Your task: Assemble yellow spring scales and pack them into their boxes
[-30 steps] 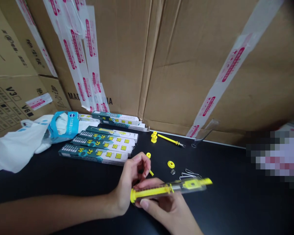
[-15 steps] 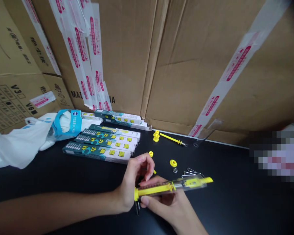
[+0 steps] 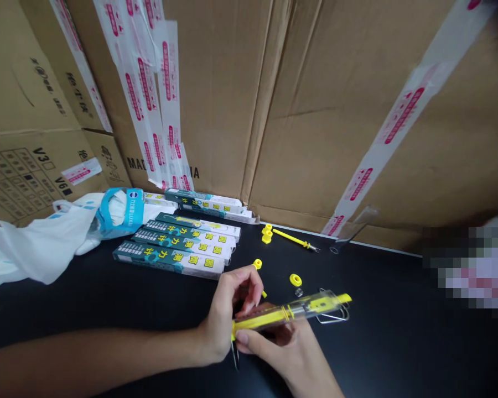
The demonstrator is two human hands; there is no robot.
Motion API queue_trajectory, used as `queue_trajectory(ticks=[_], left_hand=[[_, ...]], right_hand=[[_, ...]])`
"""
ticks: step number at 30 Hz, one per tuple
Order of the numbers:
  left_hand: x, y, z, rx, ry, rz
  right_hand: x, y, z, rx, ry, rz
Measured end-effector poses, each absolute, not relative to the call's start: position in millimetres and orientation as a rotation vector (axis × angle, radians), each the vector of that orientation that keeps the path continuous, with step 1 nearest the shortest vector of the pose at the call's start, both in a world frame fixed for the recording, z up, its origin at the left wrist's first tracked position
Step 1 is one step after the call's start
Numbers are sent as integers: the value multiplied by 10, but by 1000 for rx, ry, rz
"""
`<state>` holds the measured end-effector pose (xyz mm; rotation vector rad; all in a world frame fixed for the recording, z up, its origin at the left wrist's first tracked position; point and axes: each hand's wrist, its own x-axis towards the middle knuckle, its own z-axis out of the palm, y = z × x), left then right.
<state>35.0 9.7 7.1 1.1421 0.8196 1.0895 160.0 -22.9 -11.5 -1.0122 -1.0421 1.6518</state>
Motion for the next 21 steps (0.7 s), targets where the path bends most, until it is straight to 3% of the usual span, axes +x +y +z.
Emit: queue_trajectory(ticks=[10,21], left_hand=[[382,183,105,1159,913,1084],[246,151,83,1538,903,814]], right_hand=[[1711,-232,-46,-936,-1112,1630],[2016,-162,110,-1155,-1137,1164]])
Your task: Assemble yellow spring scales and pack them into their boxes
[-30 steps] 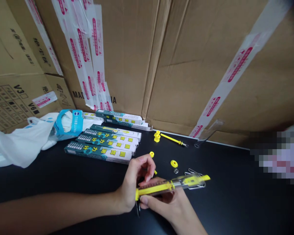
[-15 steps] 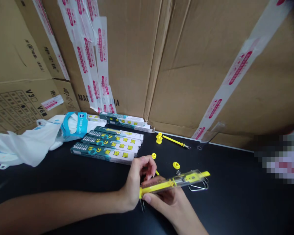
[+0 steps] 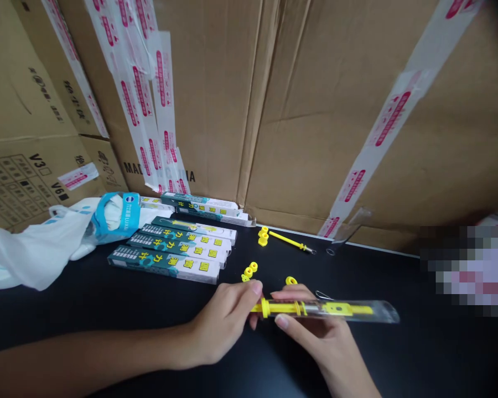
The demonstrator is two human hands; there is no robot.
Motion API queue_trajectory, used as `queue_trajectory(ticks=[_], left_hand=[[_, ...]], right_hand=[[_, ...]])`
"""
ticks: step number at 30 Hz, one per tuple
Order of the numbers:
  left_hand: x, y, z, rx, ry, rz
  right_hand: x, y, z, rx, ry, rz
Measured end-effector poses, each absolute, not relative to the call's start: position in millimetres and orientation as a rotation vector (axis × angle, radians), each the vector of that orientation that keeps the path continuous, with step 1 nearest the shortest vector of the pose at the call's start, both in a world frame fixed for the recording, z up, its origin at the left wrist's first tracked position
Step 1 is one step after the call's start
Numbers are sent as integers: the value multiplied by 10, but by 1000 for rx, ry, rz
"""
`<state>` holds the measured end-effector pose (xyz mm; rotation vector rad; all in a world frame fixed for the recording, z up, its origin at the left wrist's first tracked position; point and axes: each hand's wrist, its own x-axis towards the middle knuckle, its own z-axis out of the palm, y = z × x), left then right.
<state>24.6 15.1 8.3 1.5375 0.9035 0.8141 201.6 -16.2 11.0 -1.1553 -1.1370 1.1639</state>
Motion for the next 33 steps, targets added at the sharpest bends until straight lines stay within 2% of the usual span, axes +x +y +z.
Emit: queue_trajectory(ticks=[5,10,15,20,22,27,33], left_hand=[[167,183,137,1637,830,693],[108,208,118,1564,938,760],[82,222,114,1467,1059,772],[86,191,99,1526,1187,787],[80,174,75,1565,1235,799],[41,151,34,1674,1310,777],[-3,157,92,1751,1299,748]], right_hand=[[1999,-177,95,-1119,-1080,1401],[2107,-148,159,-996,-937,1356],[2431,-18,227,-1043,-1213,998],[2653,20,206,-1126,-2079,119],[2670,5,206,-1082,-2233,-66],[2637,-68,250,-930,-2391,-204],[2512,-191,288,-865,-2329,-64]])
